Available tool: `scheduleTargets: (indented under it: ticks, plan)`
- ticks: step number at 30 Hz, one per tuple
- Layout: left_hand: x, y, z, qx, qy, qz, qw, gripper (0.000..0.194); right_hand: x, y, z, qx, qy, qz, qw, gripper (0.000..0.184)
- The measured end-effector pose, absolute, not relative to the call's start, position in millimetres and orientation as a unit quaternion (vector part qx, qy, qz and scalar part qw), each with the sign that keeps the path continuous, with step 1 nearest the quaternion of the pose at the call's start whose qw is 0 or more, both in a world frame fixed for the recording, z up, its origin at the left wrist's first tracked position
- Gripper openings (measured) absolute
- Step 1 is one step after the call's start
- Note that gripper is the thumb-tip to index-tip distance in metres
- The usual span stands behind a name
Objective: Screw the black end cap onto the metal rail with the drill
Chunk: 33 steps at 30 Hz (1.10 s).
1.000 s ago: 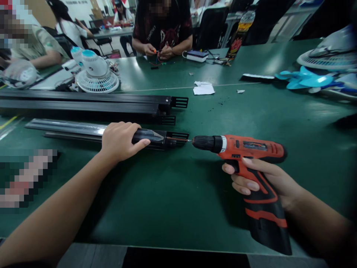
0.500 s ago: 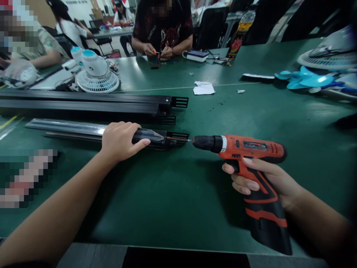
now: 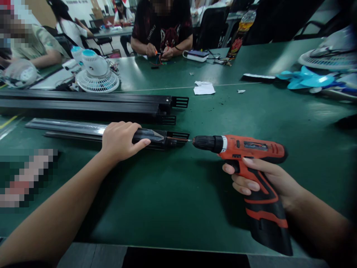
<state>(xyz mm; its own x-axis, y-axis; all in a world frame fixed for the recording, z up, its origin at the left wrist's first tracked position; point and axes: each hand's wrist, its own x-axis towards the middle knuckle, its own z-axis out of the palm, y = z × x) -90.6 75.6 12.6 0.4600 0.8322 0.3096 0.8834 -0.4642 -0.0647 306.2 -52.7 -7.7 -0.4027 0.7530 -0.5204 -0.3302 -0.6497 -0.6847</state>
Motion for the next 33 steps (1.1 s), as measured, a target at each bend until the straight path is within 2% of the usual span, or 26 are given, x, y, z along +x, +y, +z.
scheduleTargets:
  ticks: [33]
  plan:
    - [-91.4, 76.7, 11.0, -0.847, -0.507, -0.116, 0.111, 0.073, 307.1, -53.2, -11.9, -0.415, -0.237, 0.806, 0.349, 0.035]
